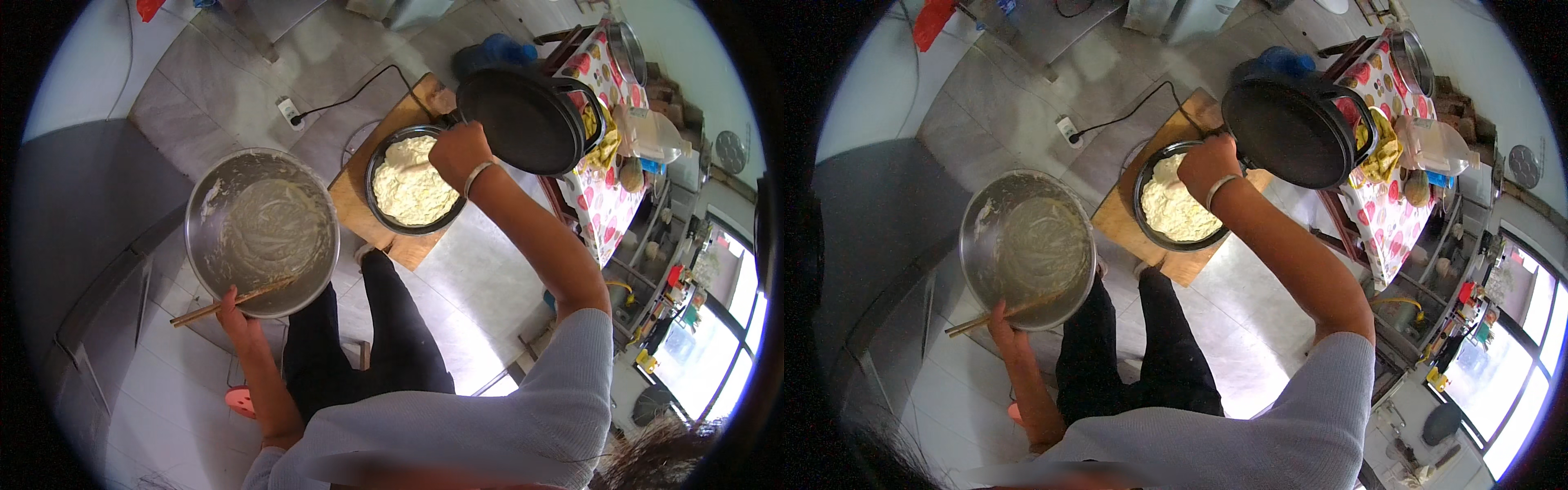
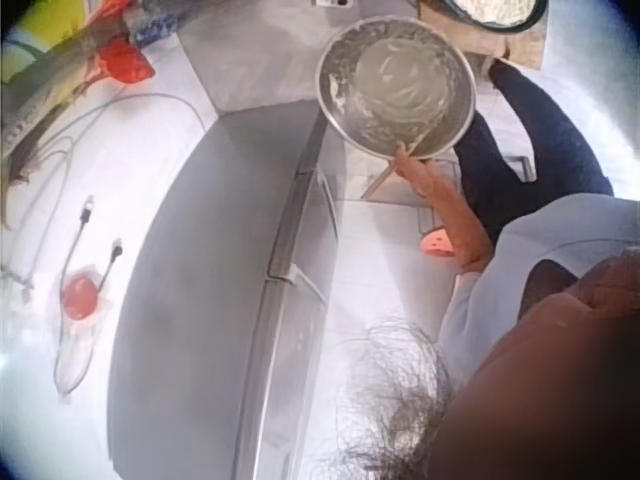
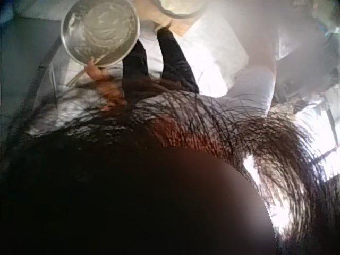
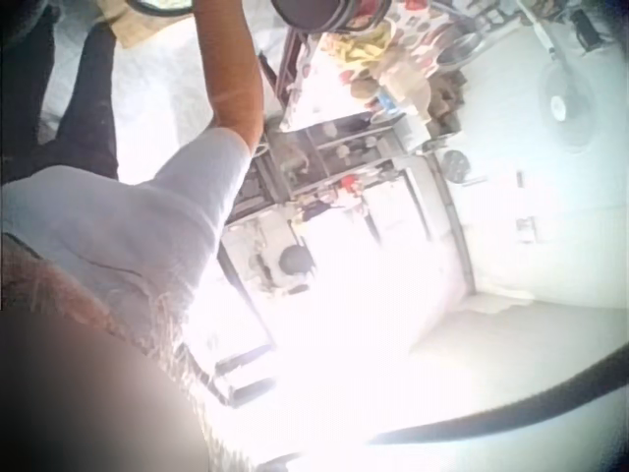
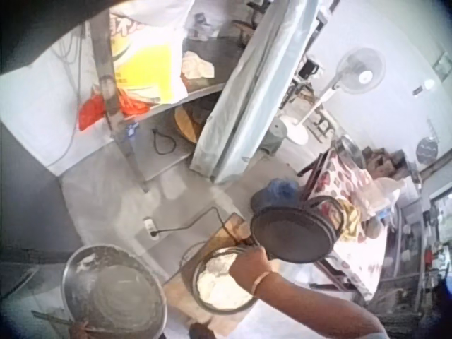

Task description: The person cooks a pancake in an electric griddle. They remove a finished pancake, pour oil into the griddle, and then scoop batter from a metal bowl to spread it evenly across the cooking surface using a wooden spatula.

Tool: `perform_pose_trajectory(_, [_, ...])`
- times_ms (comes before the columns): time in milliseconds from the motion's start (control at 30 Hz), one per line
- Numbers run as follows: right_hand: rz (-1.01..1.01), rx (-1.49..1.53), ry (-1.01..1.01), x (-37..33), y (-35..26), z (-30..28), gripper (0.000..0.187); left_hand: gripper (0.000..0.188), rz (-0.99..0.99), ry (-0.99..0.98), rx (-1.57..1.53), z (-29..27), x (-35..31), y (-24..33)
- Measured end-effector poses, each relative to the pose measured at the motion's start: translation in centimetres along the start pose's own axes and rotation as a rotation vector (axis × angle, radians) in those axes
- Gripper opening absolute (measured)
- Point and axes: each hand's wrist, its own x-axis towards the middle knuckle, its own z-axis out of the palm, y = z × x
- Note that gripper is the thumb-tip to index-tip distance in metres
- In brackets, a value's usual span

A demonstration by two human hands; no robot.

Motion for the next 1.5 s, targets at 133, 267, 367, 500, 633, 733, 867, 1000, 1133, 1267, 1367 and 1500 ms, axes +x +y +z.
perform_pose_trajectory(133, [-0.044, 0.096, -0.090, 0.4, -1.9, 0.6, 0.012, 0.055, 0.003, -0.004, 0.006, 0.1, 1.1, 0.9])
perform_pose_trajectory(267, [-0.037, 0.074, -0.122, 2.8, -2.8, 0.4, 0.014, 0.055, -0.031, -0.021, 0.008, 0.5, 2.0, 2.2])
perform_pose_trajectory(367, [0.048, 0.093, -0.151, 5.1, -1.8, -0.7, 0.019, 0.056, -0.028, -0.058, 0.010, -0.7, 3.7, 2.2])
perform_pose_trajectory(500, [0.108, 0.061, -0.136, 5.8, 0.4, -3.1, 0.017, 0.054, -0.030, -0.030, 0.038, 0.4, 3.4, 3.1])
perform_pose_trajectory(633, [0.152, 0.047, -0.076, 4.8, 2.1, -3.3, 0.016, 0.052, -0.008, -0.037, 0.050, 0.2, 4.2, 3.2])
perform_pose_trajectory(733, [0.177, 0.094, -0.057, 2.5, 2.9, -2.4, 0.015, 0.050, 0.019, -0.049, 0.068, 0.1, 4.3, 3.2])
perform_pose_trajectory(867, [0.147, 0.186, -0.070, -1.4, 3.4, 1.3, 0.013, 0.049, -0.004, -0.034, 0.059, -0.3, 4.7, 2.7])
perform_pose_trajectory(1000, [0.144, 0.261, 0.033, -4.2, 3.7, 6.1, 0.012, 0.037, 0.003, 0.028, 0.036, 2.0, 3.0, 2.8])
perform_pose_trajectory(1133, [0.123, 0.312, 0.112, -3.5, 4.5, 7.6, 0.012, 0.038, 0.022, 0.045, 0.076, 2.9, 1.8, 2.3])
perform_pose_trajectory(1267, [0.185, 0.294, 0.107, -1.5, 6.3, 7.1, 0.013, 0.040, 0.044, 0.015, 0.087, 3.7, 0.8, 1.6])
perform_pose_trajectory(1367, [0.230, 0.329, 0.189, -2.7, 7.6, 8.3, 0.013, 0.053, 0.004, -0.049, 0.107, 3.7, 0.5, 1.1])
perform_pose_trajectory(1500, [0.267, 0.409, 0.244, -6.9, 7.1, 10.2, 0.013, 0.053, 0.011, 0.033, 0.133, 4.6, -0.8, 0.5])
